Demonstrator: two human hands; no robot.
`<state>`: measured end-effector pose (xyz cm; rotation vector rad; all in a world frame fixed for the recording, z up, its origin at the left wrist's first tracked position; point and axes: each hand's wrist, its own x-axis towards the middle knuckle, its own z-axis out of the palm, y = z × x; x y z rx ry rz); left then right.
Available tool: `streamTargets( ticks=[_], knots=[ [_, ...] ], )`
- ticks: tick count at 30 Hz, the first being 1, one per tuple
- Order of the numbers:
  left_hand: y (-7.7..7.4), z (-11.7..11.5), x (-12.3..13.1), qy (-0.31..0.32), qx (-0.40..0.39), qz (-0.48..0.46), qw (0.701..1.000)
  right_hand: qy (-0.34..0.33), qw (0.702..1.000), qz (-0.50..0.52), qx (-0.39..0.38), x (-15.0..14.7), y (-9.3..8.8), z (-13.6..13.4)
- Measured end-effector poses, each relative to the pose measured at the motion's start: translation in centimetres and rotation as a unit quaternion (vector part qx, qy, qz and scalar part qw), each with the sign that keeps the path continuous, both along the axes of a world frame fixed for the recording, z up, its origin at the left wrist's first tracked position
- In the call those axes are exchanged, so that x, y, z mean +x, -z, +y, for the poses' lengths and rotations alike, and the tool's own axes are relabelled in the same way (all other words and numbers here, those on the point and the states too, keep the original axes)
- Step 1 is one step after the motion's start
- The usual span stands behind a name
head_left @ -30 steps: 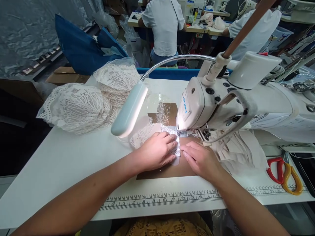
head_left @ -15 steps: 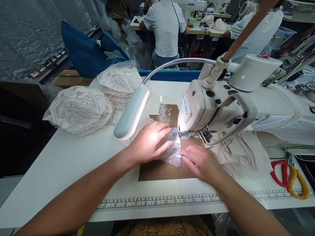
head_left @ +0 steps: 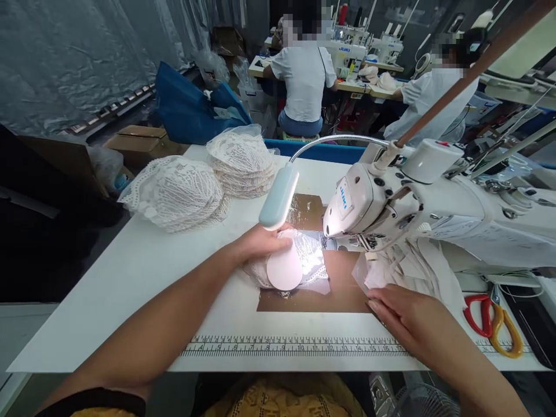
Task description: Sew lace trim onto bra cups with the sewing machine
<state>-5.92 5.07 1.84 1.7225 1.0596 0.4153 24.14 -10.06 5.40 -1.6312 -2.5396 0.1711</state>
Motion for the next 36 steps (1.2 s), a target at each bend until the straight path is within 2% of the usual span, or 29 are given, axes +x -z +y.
streamTargets(
  ticks=[3,6,9,12,16,20,22,24,28,32,36],
  knots=[
    [-0.7,-0.3,-0.3,0.01,-0.05,-0.05,0.997,0.004,0.997,-0.055,0.061,2.1,2.6,-2.5],
    [-1.2,-0.6,-0.2,0.018,-0.069,-0.071,0.995,-0.015,0.988,-0.099,0.119,3.2,5.4,-4.2],
    [-1.8,-0.9,0.1,0.035,-0.058,-0.076,0.995,-0.016,0.983,-0.106,0.15,3.0,6.9,-4.9],
    [-2.5,-1.3,0.5,0.07,-0.043,-0.082,0.993,0.017,0.983,-0.062,0.171,2.4,6.5,-5.1],
    [-3.5,-2.2,1.1,0.086,-0.037,-0.078,0.993,0.037,0.984,0.073,0.156,1.2,4.5,-5.4],
    [-3.8,-3.8,1.8,0.065,-0.012,-0.068,0.996,0.04,0.959,0.252,0.126,-1.7,2.6,-5.0],
    [-3.7,-4.6,2.3,0.057,-0.012,-0.069,0.996,0.024,0.947,0.303,0.104,-3.7,2.1,-4.1],
    [-3.4,-5.4,2.6,0.051,-0.026,-0.073,0.996,0.019,0.943,0.321,0.081,-5.7,1.9,-2.8],
    [-2.5,-6.2,2.7,0.052,-0.063,-0.094,0.992,0.099,0.95,0.287,0.069,-7.7,2.3,0.2],
    [-1.3,-6.1,2.6,0.055,-0.058,-0.124,0.989,0.118,0.953,0.28,0.013,-7.5,3.1,2.2],
    [-0.6,-5.7,2.6,0.068,-0.05,-0.14,0.987,0.159,0.93,0.325,-0.058,-6.8,3.3,2.7]
  ],
)
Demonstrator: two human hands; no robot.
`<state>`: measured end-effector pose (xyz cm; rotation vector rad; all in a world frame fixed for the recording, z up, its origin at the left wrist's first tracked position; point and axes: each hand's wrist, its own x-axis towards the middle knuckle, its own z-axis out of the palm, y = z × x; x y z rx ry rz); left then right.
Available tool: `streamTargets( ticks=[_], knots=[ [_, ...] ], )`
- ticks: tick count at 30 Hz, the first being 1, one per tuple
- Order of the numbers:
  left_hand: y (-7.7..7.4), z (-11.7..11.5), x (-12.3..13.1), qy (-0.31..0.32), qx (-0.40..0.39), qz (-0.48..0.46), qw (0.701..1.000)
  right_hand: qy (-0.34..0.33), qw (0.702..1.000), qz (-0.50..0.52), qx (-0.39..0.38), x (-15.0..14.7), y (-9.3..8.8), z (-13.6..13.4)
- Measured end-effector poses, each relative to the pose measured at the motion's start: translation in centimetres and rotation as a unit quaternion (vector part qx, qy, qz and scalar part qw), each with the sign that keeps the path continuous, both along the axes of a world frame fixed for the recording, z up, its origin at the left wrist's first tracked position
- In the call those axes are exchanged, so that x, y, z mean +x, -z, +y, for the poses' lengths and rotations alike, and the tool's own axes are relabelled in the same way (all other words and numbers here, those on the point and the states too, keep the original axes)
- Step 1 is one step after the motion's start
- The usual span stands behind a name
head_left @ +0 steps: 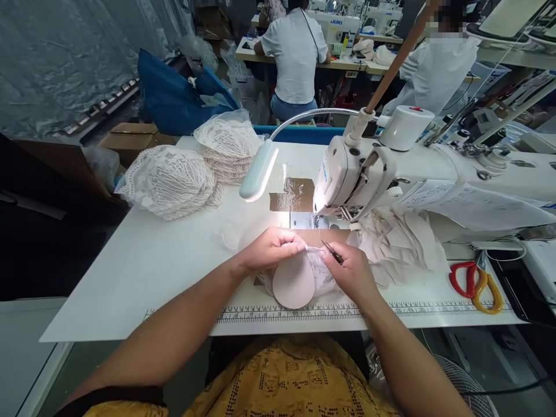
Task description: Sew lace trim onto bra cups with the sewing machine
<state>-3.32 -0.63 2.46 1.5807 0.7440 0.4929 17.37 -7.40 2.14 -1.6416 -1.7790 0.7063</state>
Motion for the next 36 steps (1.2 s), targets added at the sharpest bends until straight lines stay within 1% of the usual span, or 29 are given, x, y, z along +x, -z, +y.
streamTargets(
  ticks=[2,4,6,8,11,13,15,18,25,31,36],
  knots=[
    [0.1,0.1,-0.1,0.0,-0.014,0.0,1.0,0.005,0.999,0.026,-0.021,0.3,0.0,0.0],
    [0.1,0.2,-0.2,-0.006,-0.03,0.005,1.0,0.023,0.999,0.044,-0.007,0.5,0.0,-0.1],
    [0.1,0.2,-0.3,-0.007,-0.043,0.01,0.999,0.045,0.997,0.041,0.05,0.7,0.0,-0.4],
    [-0.1,0.2,-0.4,-0.007,-0.055,0.015,0.998,0.05,0.991,0.01,0.127,0.7,0.2,-0.8],
    [-0.2,0.2,-0.4,-0.005,-0.077,0.018,0.997,0.015,0.974,-0.071,0.216,0.2,0.8,-1.5],
    [-0.3,0.1,-0.3,0.001,-0.086,0.008,0.996,-0.01,0.963,-0.12,0.241,-0.3,1.3,-1.6],
    [-0.2,0.1,-0.3,0.008,-0.079,-0.008,0.997,-0.017,0.959,-0.149,0.241,-0.8,1.8,-1.6],
    [-0.1,0.2,-0.3,0.011,-0.056,-0.023,0.998,-0.006,0.959,-0.158,0.234,-1.1,2.1,-1.3],
    [-0.2,0.2,-0.2,0.007,-0.023,-0.008,1.0,0.001,0.958,-0.16,0.238,-1.1,2.2,-1.2],
    [-0.2,0.2,-0.2,0.01,-0.018,-0.003,1.0,0.011,0.95,-0.16,0.268,-1.0,2.5,-1.1],
    [0.0,0.2,-0.3,0.002,-0.016,-0.003,1.0,0.008,0.949,-0.162,0.269,-1.0,2.5,-1.1]
  ],
)
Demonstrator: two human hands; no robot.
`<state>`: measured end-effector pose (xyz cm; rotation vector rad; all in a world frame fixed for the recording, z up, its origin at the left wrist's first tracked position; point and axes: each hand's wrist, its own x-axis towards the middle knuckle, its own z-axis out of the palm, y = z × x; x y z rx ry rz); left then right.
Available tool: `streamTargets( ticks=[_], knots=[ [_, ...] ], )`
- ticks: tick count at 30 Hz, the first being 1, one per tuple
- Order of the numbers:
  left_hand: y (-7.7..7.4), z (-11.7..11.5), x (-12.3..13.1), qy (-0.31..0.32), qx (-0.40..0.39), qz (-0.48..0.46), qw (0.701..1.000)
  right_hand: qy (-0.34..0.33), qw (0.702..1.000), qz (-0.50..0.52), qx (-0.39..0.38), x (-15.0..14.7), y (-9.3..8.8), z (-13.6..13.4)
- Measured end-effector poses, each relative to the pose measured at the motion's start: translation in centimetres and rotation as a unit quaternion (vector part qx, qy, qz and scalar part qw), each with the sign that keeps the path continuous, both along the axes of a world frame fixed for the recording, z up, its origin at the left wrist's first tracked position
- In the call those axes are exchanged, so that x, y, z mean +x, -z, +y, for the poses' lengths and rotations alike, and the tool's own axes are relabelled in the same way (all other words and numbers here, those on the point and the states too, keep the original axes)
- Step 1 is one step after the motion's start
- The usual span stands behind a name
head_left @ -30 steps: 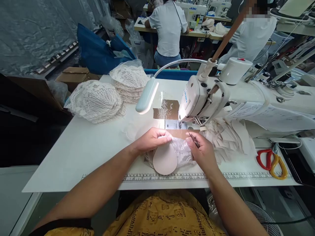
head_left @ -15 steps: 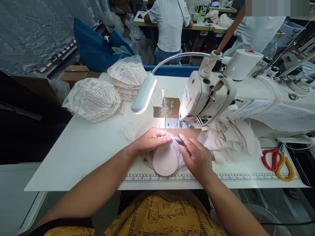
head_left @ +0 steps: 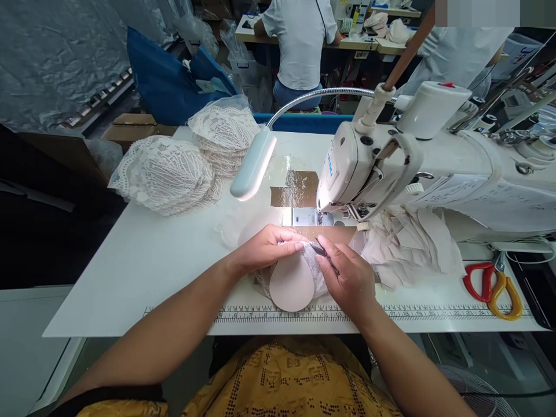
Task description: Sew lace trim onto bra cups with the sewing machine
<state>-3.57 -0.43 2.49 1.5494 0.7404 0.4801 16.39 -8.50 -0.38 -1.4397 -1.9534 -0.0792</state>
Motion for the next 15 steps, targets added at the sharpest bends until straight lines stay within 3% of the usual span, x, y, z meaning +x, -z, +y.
streamTargets(
  ticks=[15],
  knots=[
    [0.31,-0.05,0.01,0.036,0.04,-0.009,0.998,0.004,0.998,-0.033,0.048,-0.49,-0.33,0.35]
  ],
)
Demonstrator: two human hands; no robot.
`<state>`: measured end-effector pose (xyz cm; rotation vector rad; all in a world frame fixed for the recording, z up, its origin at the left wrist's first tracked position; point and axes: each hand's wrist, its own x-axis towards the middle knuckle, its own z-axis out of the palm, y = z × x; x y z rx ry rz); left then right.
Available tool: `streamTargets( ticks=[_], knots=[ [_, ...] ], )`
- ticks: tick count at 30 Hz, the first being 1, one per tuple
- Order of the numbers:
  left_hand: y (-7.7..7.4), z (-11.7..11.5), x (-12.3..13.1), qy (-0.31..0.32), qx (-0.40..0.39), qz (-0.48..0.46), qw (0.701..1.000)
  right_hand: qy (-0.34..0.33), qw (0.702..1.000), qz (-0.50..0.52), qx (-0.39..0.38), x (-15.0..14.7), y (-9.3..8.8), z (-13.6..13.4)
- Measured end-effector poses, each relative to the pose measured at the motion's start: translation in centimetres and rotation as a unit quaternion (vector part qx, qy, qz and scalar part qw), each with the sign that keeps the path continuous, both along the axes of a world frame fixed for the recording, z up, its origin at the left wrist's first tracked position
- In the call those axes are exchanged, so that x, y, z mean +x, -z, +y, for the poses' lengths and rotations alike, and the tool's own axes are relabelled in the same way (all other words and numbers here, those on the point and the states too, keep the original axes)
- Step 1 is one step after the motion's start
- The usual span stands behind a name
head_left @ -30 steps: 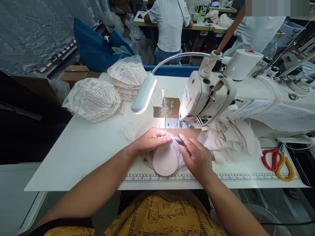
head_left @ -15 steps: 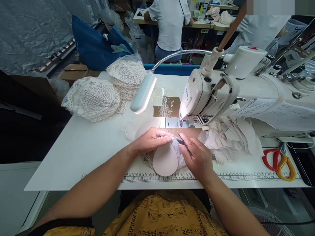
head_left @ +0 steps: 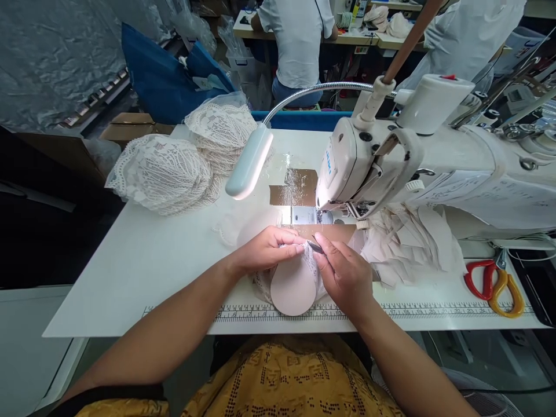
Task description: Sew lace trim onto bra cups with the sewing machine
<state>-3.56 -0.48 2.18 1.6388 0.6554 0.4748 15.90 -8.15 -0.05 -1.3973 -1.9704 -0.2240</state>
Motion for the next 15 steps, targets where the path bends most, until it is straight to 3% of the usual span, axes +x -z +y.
streamTargets(
  ticks=[11,15],
  knots=[
    [0.18,0.01,-0.07,0.005,-0.011,0.006,1.0,-0.017,0.999,-0.035,0.007,0.19,0.07,-0.11],
    [0.48,0.12,-0.17,0.003,-0.024,0.001,1.0,-0.018,0.999,0.009,-0.034,0.41,-0.04,-0.32]
  ],
)
